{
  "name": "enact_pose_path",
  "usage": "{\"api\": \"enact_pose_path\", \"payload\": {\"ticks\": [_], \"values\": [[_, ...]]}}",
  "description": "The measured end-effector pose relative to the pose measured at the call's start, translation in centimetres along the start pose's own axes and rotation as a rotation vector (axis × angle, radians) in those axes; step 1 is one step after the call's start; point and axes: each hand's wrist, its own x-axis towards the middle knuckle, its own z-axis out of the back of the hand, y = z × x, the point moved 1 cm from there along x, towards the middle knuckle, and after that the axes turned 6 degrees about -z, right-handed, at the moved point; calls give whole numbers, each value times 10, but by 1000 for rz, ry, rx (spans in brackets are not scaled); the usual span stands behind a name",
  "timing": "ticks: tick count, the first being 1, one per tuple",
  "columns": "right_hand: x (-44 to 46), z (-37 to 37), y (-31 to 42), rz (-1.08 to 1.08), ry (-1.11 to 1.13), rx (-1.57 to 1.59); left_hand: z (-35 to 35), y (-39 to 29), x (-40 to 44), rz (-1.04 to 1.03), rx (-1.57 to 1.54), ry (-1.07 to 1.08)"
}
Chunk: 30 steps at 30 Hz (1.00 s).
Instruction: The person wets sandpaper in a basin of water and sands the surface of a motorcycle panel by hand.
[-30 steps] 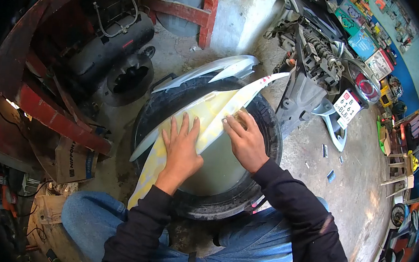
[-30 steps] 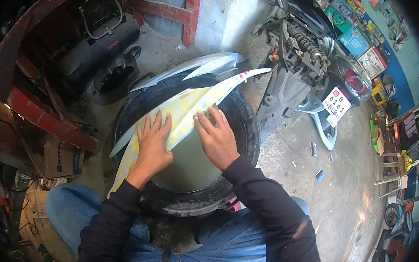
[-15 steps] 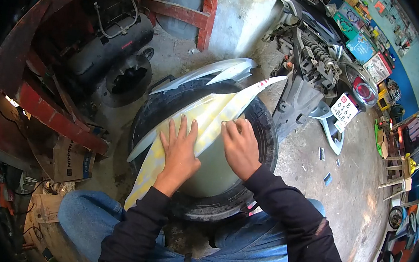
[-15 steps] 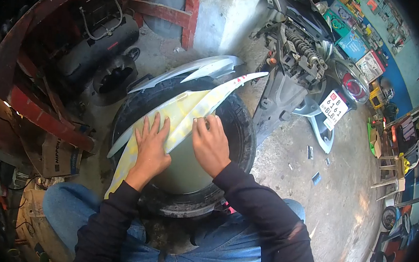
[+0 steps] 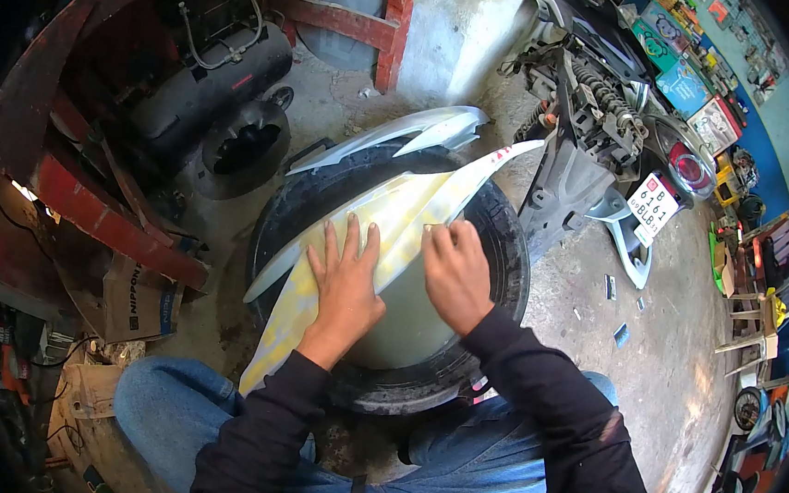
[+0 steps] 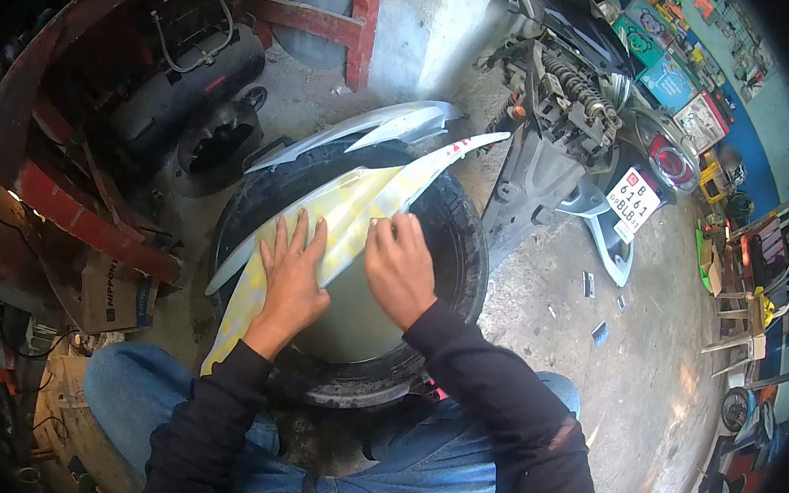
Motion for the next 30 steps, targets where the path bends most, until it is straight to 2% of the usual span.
{"api": "enact_pose_path", "payload": {"ticks": [3, 5, 7, 9, 11, 13, 15, 17, 18, 19, 21, 23, 24, 27, 30], "values": [[10, -11, -27, -126, 68, -10, -4, -1, -3, -22, 20, -6], [8, -8, -15, -157, 85, -42, -3, -3, -2, -29, 43, -10], [1, 3, 5, -11, 8, -26, -3, -1, -2, -28, 41, -7], [3, -8, -11, -7, -12, 37, -5, 0, -3, -17, 31, 3], [13, -13, -27, -157, 65, 2, -7, 1, -1, -42, 41, -32], [6, -9, -11, -176, 100, -36, -4, 2, -5, -35, 30, -13], [-2, -1, 2, -8, 5, 37, -1, 0, -1, -29, 14, -14], [5, -7, -18, 0, -11, 76, -2, 1, -4, -35, 22, -25], [12, -11, -29, -76, 23, 31, -3, 1, -4, -30, 23, -22], [13, -12, -32, -156, 61, -14, -3, 0, -4, -31, 25, -16], [3, -8, -15, -162, 119, -68, -1, -1, -3, -41, 27, -16], [-6, -5, -4, 37, 5, 57, -3, 1, -2, -18, 28, 8], [0, -6, -16, 55, 18, 86, -2, 0, -2, -16, 25, 7], [9, -19, -32, -122, 66, 14, -2, 0, -6, -33, 21, 4], [-6, 0, 2, 12, -17, 63, 2, 0, 0, -15, 13, 6]]}}
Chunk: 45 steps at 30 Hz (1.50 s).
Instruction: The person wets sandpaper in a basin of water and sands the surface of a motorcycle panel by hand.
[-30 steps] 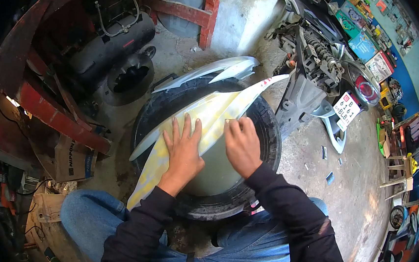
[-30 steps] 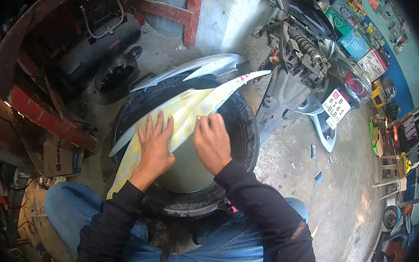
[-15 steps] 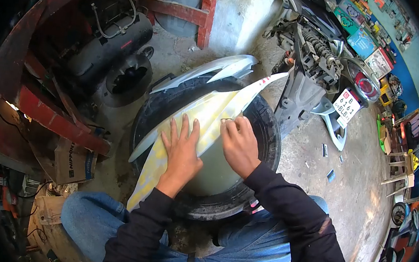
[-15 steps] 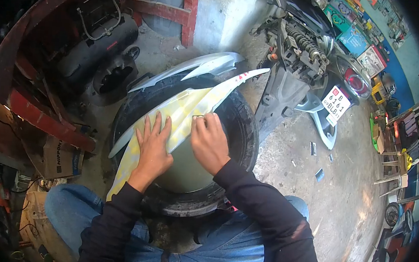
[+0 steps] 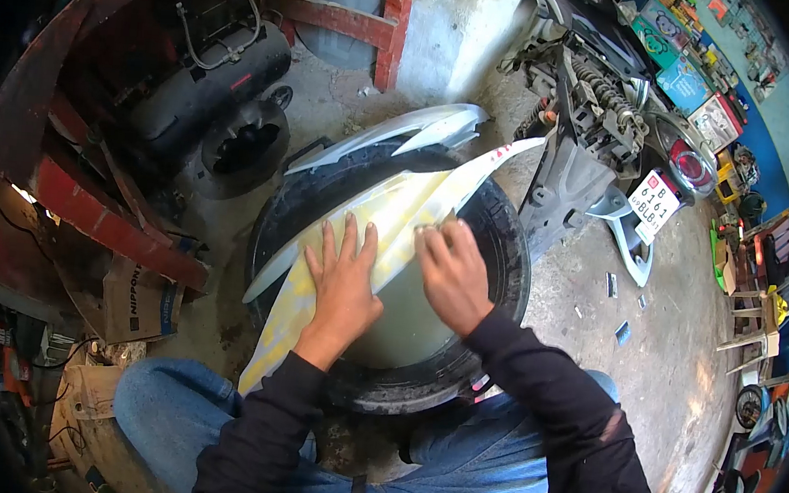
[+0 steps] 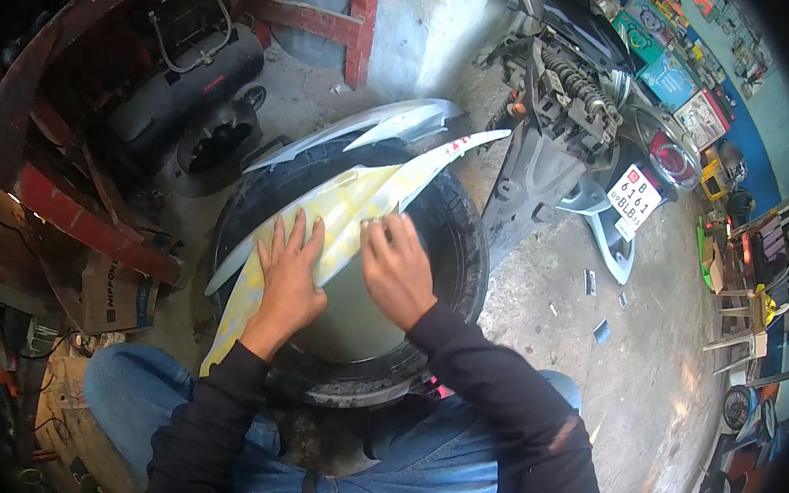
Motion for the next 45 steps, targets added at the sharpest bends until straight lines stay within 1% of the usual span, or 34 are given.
{"api": "enact_pose_path", "payload": {"ticks": [3, 4, 5, 8, 9, 11, 12, 13, 15, 17, 19, 20, 21, 23, 25, 27, 28, 29, 31, 33, 35, 37, 39, 40, 41, 43, 45], "values": [[12, -8, -29, -28, 28, -29, -3, 1, -3, -6, 14, 9], [18, -11, -36, -133, 42, -1, -3, 0, -1, -8, 8, -2], [12, -11, -30, -139, 50, 7, -2, 0, -3, -11, 3, -8], [4, -3, -3, 1, 0, 21, -4, 3, -2, -6, 15, 7], [7, -4, -10, 4, 0, 19, -4, 2, -1, -5, 13, 4], [16, -11, -33, -126, 103, 31, -5, 1, -3, -30, 26, -18], [19, -13, -36, -135, 51, 16, -7, 1, -5, -28, 24, -18], [15, -12, -31, -137, 51, 18, -7, 1, -6, -17, 13, -25], [6, -4, -11, -4, 3, 5, -6, 1, -3, -9, 1, -45], [7, -10, -18, -6, -5, 26, -9, 3, -4, -6, 19, -35], [19, -17, -41, -171, 80, 15, -6, 1, -1, -14, 20, -35], [19, -21, -41, -164, 27, 3, -6, 0, -3, -26, 22, -26], [15, -17, -32, -169, 27, 4, -6, 1, -5, -28, 25, -21], [9, -4, -8, -3, 4, 31, -6, 2, -3, 14, 13, -10], [11, -7, -16, 4, 15, 44, -5, 0, -2, 1, 8, -24], [21, -14, -34, -170, 123, 53, -8, 1, -5, -7, 8, -24], [20, -16, -29, -179, 71, -15, -9, 0, -6, -6, 10, -29], [16, -14, -19, -184, 70, -17, -8, 0, -4, -10, 14, -41], [6, -6, -1, -71, 28, -32, -8, 1, -5, -22, 23, -42], [13, -9, -17, -56, 16, 12, -7, 2, -4, -30, 31, -35], [19, -19, -33, -185, 55, 10, -7, 1, -2, -14, 4, -40], [17, -15, -19, -193, 64, -50, -8, 3, -5, -12, -1, -33], [8, -9, -5, -61, 26, -8, -7, 3, 0, -13, -7, -49], [10, -10, -15, -36, 21, 41, -8, 3, -1, -19, 15, -51], [14, -13, -24, -36, 23, 43, -10, 3, -4, -25, 39, -48], [24, -18, -37, -140, 54, 4, -9, 1, -4, -17, 31, -44], [14, -16, -22, -160, 95, -17, -8, 1, -4, -19, 23, -41]]}}
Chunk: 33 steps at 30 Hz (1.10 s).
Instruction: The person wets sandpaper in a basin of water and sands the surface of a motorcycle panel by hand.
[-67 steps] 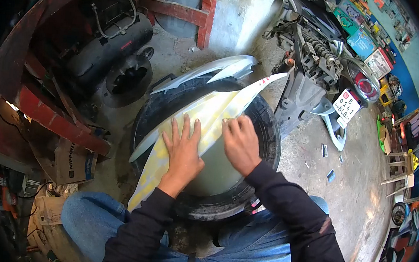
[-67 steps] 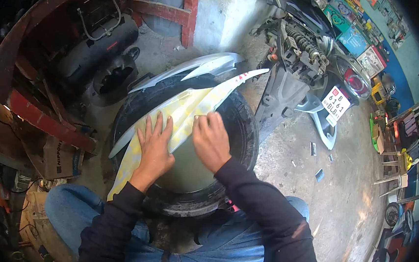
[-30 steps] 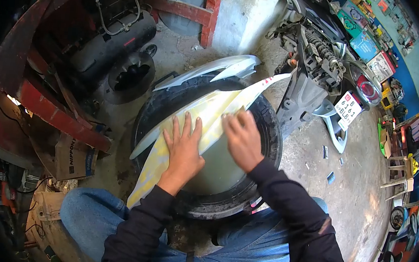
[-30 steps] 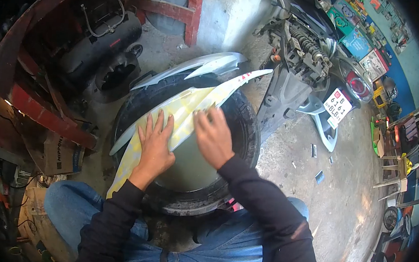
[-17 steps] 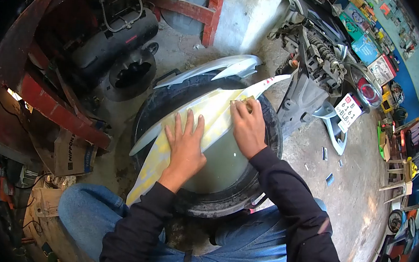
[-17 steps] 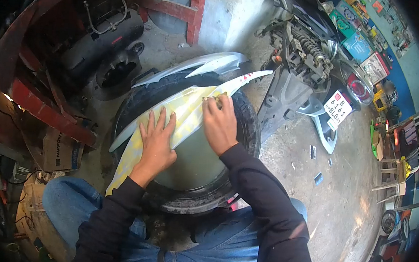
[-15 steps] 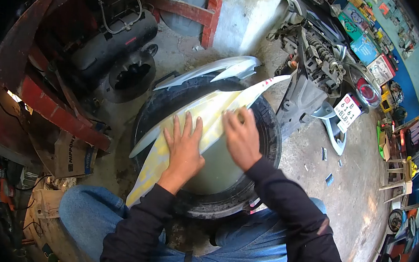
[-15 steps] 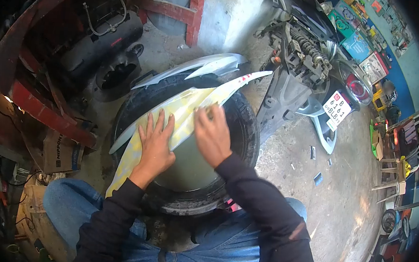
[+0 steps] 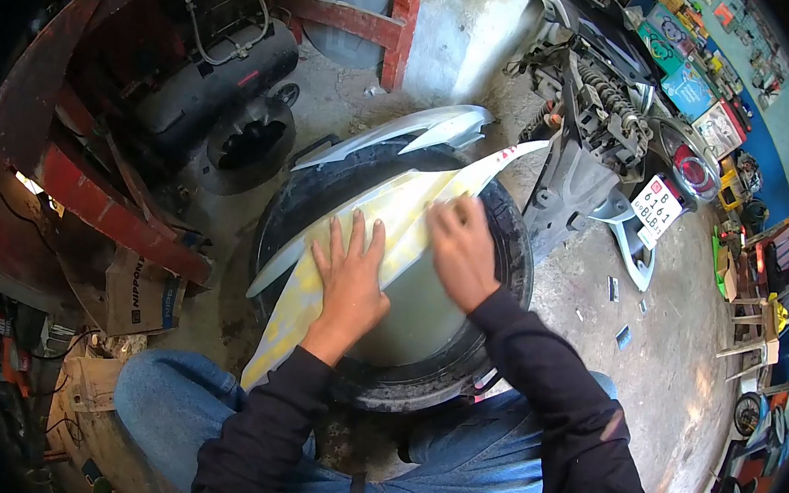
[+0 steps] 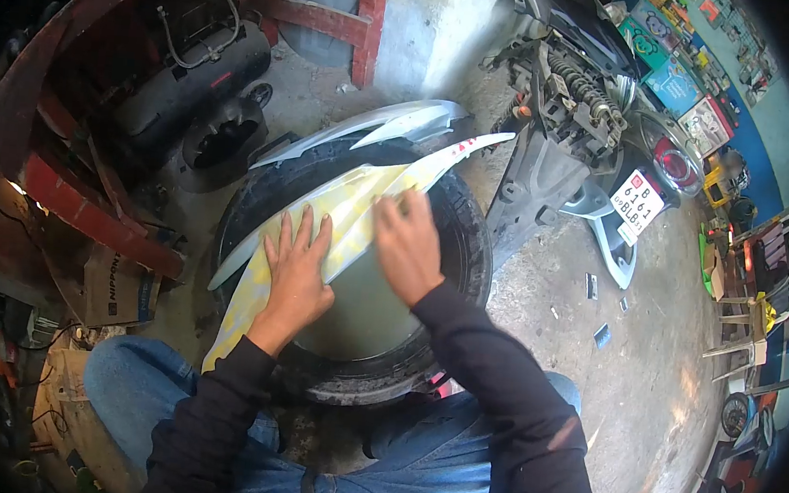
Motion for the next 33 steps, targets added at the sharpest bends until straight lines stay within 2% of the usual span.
{"api": "enact_pose_path", "payload": {"ticks": [3, 6, 8, 10, 14, 18, 20, 22, 24, 26, 28, 30, 33], "values": [[-2, 4, -2, 166, -83, 62, 0, 1, 2, 15, 8, 13], [8, -3, -13, 65, -66, -17, -1, 0, -2, 7, 6, 33], [-8, -1, 4, 135, -4, 36, -1, 1, 0, 11, 8, 6], [-9, 0, 3, 155, -34, 36, -1, 1, 2, 2, 7, -4], [1, -4, -19, 34, -11, 89, 4, -1, 0, 9, -10, 6], [-10, 1, -9, 129, -49, 173, 4, 2, 1, 11, -19, 8], [4, -2, -28, 22, -34, 94, 2, 2, 0, -4, -12, -13], [-2, 1, -20, 14, -33, 63, -1, 4, -2, 2, -7, -3], [-16, 8, 0, 153, -61, 120, 2, 4, 2, 5, -4, -13], [-15, 8, -4, 137, -61, 149, 1, 4, 0, -2, -13, -3], [-3, 3, -21, -13, -42, 104, 4, 1, 3, 4, -21, 2], [-9, 2, -13, -22, -63, 87, 6, 1, 0, 11, -20, 13], [-19, 13, 1, 121, -60, 150, 4, 2, 1, 8, -16, 3]]}}
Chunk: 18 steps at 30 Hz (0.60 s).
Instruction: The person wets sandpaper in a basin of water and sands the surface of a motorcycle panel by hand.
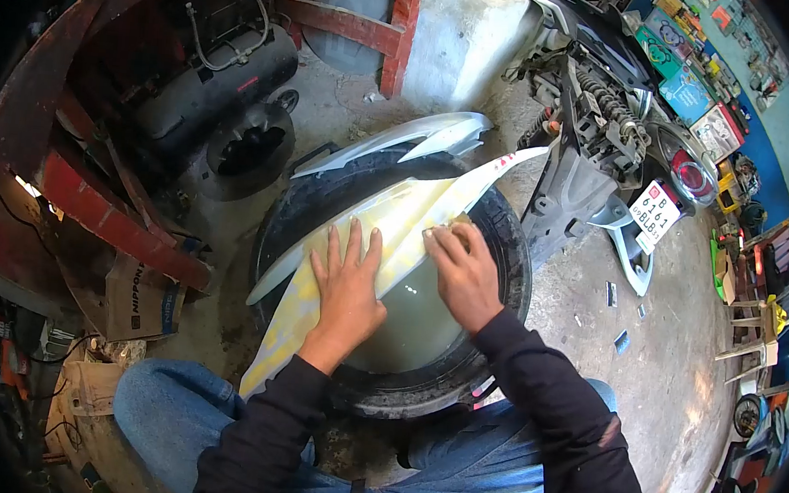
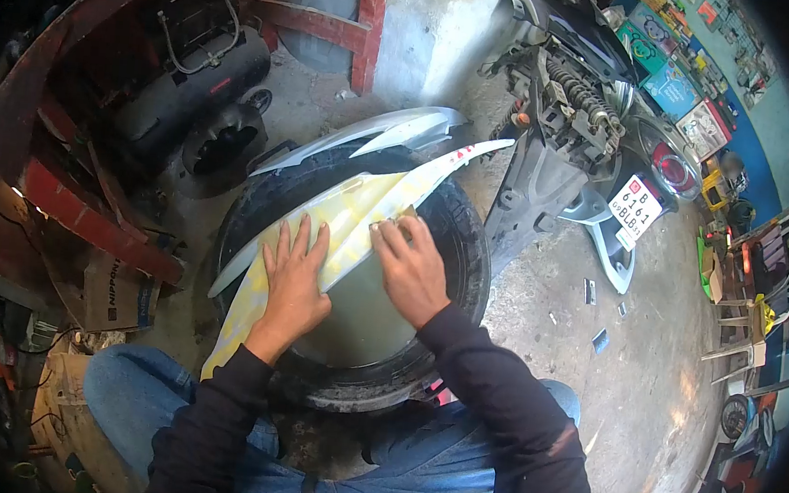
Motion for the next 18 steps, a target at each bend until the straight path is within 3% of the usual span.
{"api": "enact_pose_path", "payload": {"ticks": [3, 8, 11, 15, 18], "values": [[12, -2, -25, -132, 42, -38, -2, -1, -3, 6, -1, 3], [-2, 6, -1, -16, 19, -7, -4, 1, -1, 6, 5, -8], [10, 4, -17, -154, 48, -64, -1, -2, -1, 3, -5, 0], [1, 9, 7, -4, 28, -68, -2, -1, 1, 13, -5, 6], [9, 2, -13, -90, 74, -65, -4, 0, -2, 4, 2, -3]]}}
